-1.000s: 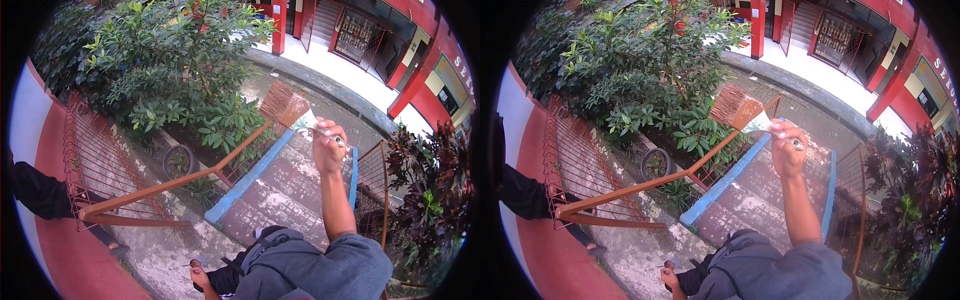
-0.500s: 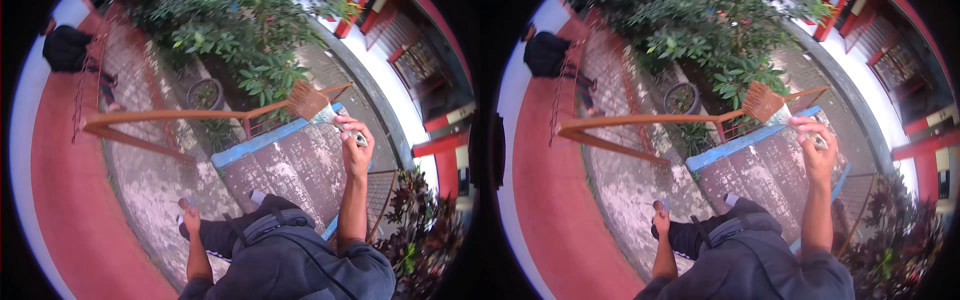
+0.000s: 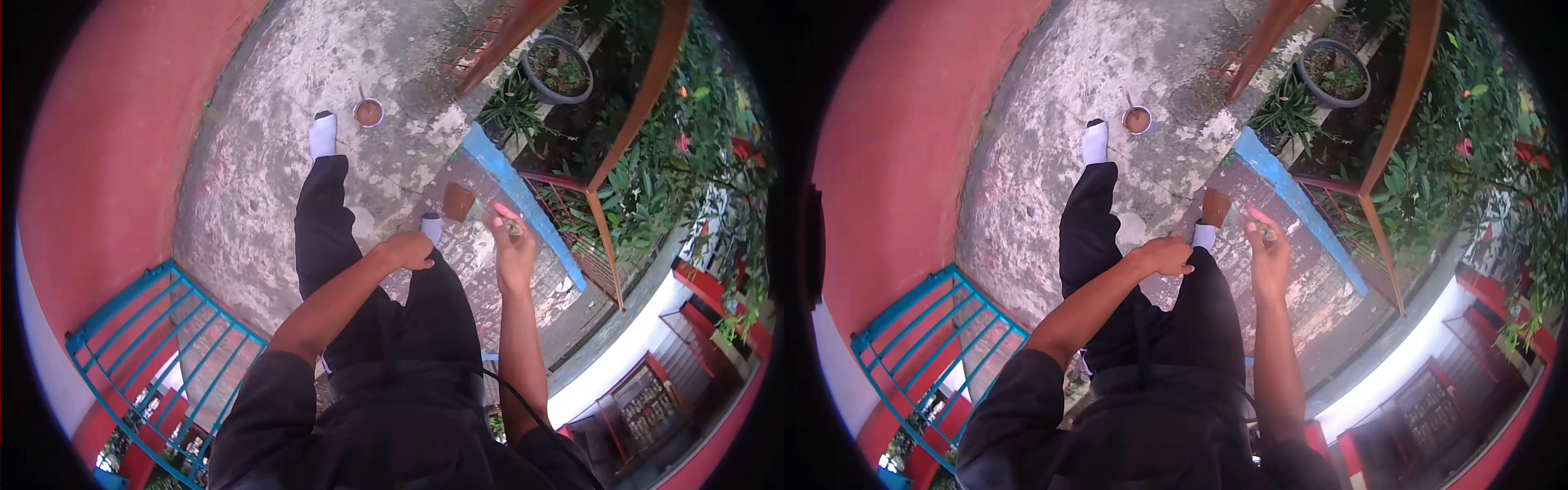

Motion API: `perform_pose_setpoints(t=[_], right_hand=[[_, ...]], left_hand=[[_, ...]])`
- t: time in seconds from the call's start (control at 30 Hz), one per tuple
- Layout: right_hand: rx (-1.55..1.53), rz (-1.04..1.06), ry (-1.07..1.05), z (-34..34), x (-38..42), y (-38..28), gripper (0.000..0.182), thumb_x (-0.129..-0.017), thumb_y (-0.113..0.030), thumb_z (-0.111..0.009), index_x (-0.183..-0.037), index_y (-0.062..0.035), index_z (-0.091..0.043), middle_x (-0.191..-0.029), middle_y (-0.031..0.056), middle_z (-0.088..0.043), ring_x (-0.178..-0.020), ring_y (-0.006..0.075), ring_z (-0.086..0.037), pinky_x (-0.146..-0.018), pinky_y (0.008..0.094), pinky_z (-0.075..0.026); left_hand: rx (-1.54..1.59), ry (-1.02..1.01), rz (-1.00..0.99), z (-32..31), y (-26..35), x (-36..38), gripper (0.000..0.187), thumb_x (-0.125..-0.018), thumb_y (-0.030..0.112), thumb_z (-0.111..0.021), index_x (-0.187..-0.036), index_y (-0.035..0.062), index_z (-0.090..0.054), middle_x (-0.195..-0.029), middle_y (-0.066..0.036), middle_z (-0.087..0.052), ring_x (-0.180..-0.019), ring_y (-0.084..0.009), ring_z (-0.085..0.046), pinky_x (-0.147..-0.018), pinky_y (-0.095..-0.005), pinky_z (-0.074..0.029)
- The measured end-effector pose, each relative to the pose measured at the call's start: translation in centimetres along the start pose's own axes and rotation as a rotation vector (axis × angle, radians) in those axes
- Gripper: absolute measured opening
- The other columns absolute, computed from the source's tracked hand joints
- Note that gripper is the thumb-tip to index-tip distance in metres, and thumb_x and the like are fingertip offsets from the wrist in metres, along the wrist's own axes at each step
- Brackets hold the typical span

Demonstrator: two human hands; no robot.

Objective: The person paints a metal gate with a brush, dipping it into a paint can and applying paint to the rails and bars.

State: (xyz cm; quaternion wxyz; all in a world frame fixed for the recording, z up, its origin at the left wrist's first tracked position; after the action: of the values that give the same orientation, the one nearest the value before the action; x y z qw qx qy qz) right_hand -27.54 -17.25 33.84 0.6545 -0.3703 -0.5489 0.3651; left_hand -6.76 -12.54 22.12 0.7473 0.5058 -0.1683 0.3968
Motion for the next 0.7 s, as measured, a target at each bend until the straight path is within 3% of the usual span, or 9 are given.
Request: perform_pose_setpoints(t=[0.03, 0.13, 0.23, 0.3, 0.43, 0.5, 0.57, 0.63, 0.7], right_hand=[[0.028, -0.010, -0.039, -2.4, -1.6, 0.5, 0.028, -0.102, -0.008, -0.063, -0.128, 0.0016, -0.066, -0.129, 0.0143, -0.067, -0.118, 0.0199, -0.063, -0.107, 0.0361, -0.047], [-0.131, -0.009, -0.091, -9.5, -7.8, 1.8, 0.031, -0.104, -0.013, -0.063, -0.129, 0.0051, -0.063, -0.124, 0.0122, -0.064, -0.108, 0.0162, -0.063, -0.101, 0.0330, -0.054], [-0.136, 0.031, -0.141, -15.5, -13.7, 4.5, 0.030, -0.103, -0.013, -0.064, -0.128, 0.0042, -0.064, -0.124, 0.0130, -0.064, -0.110, 0.0159, -0.062, -0.102, 0.0344, -0.054], [-0.096, 0.029, -0.155, -19.0, -16.8, 6.0, 0.028, -0.103, -0.013, -0.065, -0.126, 0.0035, -0.064, -0.123, 0.0135, -0.065, -0.110, 0.0168, -0.063, -0.103, 0.0342, -0.054], [0.020, 0.033, -0.158, -24.7, -22.2, 10.7, 0.026, -0.103, -0.013, -0.065, -0.123, 0.0036, -0.065, -0.118, 0.0120, -0.067, -0.110, 0.0190, -0.065, -0.104, 0.0340, -0.053], [0.131, 0.212, -0.210, -26.9, -24.3, 12.5, 0.025, -0.103, -0.013, -0.066, -0.122, 0.0030, -0.066, -0.117, 0.0113, -0.068, -0.110, 0.0192, -0.065, -0.103, 0.0337, -0.053], [0.181, 0.201, -0.232, -28.9, -25.2, 13.5, 0.022, -0.103, -0.011, -0.065, -0.120, 0.0030, -0.066, -0.118, 0.0113, -0.066, -0.110, 0.0194, -0.065, -0.103, 0.0333, -0.053], [0.122, 0.274, -0.219, -30.6, -25.2, 14.0, 0.015, -0.102, -0.009, -0.065, -0.115, -0.0015, -0.069, -0.120, 0.0065, -0.061, -0.107, 0.0156, -0.062, -0.087, 0.0279, -0.053], [0.144, 0.292, -0.231, -31.9, -25.1, 14.4, 0.013, -0.102, -0.008, -0.064, -0.112, -0.0015, -0.068, -0.124, 0.0076, -0.059, -0.110, 0.0168, -0.061, -0.087, 0.0273, -0.053]], left_hand=[[0.043, 0.017, 0.017, 0.4, -0.2, 0.0, 0.043, -0.092, 0.041, -0.066, -0.101, -0.0012, -0.074, -0.091, -0.021, -0.074, -0.095, -0.0401, -0.071, -0.084, -0.0490, -0.055], [0.011, -0.459, 0.080, 0.8, -3.1, -2.6, 0.049, -0.092, 0.049, -0.065, -0.110, 0.0050, -0.078, -0.104, -0.016, -0.076, -0.100, -0.0354, -0.072, -0.086, -0.0484, -0.056], [0.077, -0.438, 0.184, -0.3, -7.0, -5.9, 0.031, -0.086, 0.037, -0.066, -0.097, 0.0112, -0.081, -0.092, -0.006, -0.077, -0.088, -0.0245, -0.074, -0.078, -0.0423, -0.058], [0.105, -0.384, 0.165, 0.3, -8.6, -6.5, 0.028, -0.085, 0.032, -0.066, -0.100, 0.0149, -0.081, -0.095, -0.005, -0.078, -0.091, -0.0239, -0.074, -0.077, -0.0428, -0.058], [0.226, -0.383, 0.062, 1.4, -11.2, -7.5, 0.041, -0.088, 0.042, -0.066, -0.113, 0.0129, -0.079, -0.116, -0.009, -0.076, -0.111, -0.0285, -0.070, -0.088, -0.0461, -0.057], [0.285, -0.269, 0.122, 3.8, -11.7, -7.4, 0.023, -0.081, 0.024, -0.070, -0.099, 0.0156, -0.082, -0.101, -0.007, -0.078, -0.092, -0.0263, -0.074, -0.076, -0.0437, -0.058], [0.325, -0.330, 0.134, 6.8, -12.6, -6.9, 0.020, -0.081, 0.021, -0.071, -0.097, 0.0148, -0.082, -0.098, -0.007, -0.078, -0.091, -0.0263, -0.074, -0.075, -0.0429, -0.058], [0.363, -0.393, 0.147, 8.4, -13.3, -4.8, 0.018, -0.081, 0.017, -0.072, -0.095, 0.0139, -0.082, -0.096, -0.007, -0.078, -0.090, -0.0262, -0.074, -0.074, -0.0421, -0.058], [0.397, -0.001, 0.086, 11.0, -13.8, -2.0, 0.014, -0.079, 0.011, -0.071, -0.088, 0.0107, -0.082, -0.088, -0.007, -0.076, -0.086, -0.0262, -0.074, -0.068, -0.0395, -0.057]])
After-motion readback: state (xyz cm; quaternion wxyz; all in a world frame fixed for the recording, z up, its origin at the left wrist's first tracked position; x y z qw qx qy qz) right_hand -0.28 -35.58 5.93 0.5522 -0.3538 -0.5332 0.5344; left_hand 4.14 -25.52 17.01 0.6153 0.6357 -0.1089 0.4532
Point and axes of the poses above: each hand's wrist, its own x-axis away from the middle knuckle, its own z-axis out of the back of the hand, y = z × x, the point moved 3 cm from there along -x, towards the middle knuckle
